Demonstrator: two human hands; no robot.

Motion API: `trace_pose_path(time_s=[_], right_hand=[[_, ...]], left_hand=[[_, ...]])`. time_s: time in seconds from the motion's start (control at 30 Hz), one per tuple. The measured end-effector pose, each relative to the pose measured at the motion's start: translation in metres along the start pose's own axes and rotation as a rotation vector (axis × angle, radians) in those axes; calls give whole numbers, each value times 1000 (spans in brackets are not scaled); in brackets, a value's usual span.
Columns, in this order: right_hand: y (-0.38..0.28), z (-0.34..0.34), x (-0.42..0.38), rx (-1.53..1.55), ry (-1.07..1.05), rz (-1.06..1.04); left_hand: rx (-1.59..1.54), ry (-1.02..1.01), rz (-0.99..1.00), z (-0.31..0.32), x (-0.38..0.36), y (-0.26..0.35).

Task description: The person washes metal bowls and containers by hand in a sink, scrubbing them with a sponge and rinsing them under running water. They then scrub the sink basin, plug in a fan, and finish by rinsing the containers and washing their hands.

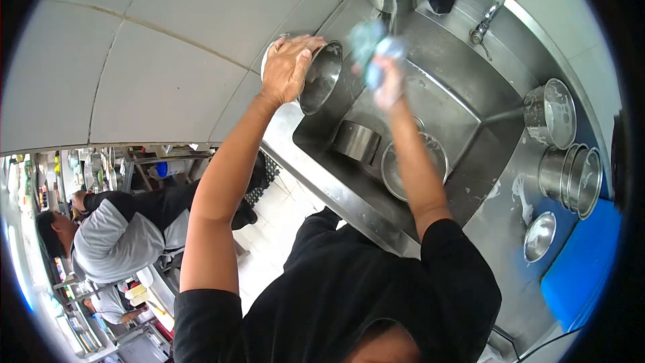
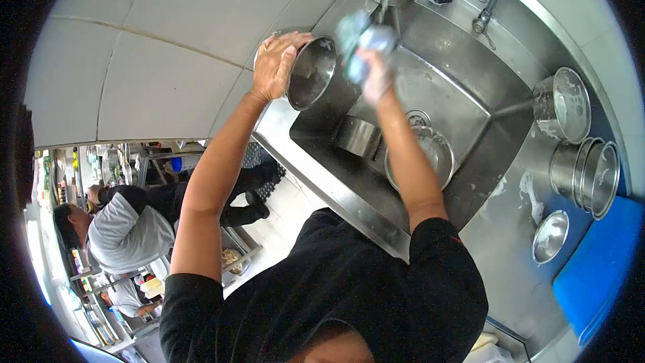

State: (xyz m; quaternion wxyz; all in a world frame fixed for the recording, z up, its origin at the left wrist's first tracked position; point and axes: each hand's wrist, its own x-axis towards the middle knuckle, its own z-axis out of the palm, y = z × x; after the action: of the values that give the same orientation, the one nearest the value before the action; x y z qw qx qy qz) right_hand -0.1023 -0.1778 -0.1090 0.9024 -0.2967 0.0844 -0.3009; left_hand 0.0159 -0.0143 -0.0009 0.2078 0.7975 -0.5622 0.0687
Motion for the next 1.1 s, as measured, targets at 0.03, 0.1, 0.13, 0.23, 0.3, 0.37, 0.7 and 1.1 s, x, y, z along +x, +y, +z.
trace_pose_path(time_s=[0.03, 0.1, 0.13, 0.23, 0.3, 0.37, 0.7, 1.1], right_hand=[[43, -11, -14, 28, 24, 88], [59, 29, -38, 93, -29, 425], [67, 44, -37, 228, -7, 549], [82, 87, -16, 595, -98, 436], [90, 90, -14, 643, -148, 389], [102, 66, -8, 165, -291, 335], [141, 17, 55, -1496, -442, -340], [97, 83, -45, 239, -173, 412]], left_hand=[[-24, 4, -18, -1, 0, 1], [-43, -6, -30, 0, -4, 4], [-39, 20, -27, 1, -4, 5], [-18, 74, -35, 5, -3, 7], [-19, 112, -36, 8, 3, 5], [-13, 63, -23, 10, 17, -4], [-141, 71, -27, 10, 9, -5], [-38, 180, -27, 9, -6, 3]])
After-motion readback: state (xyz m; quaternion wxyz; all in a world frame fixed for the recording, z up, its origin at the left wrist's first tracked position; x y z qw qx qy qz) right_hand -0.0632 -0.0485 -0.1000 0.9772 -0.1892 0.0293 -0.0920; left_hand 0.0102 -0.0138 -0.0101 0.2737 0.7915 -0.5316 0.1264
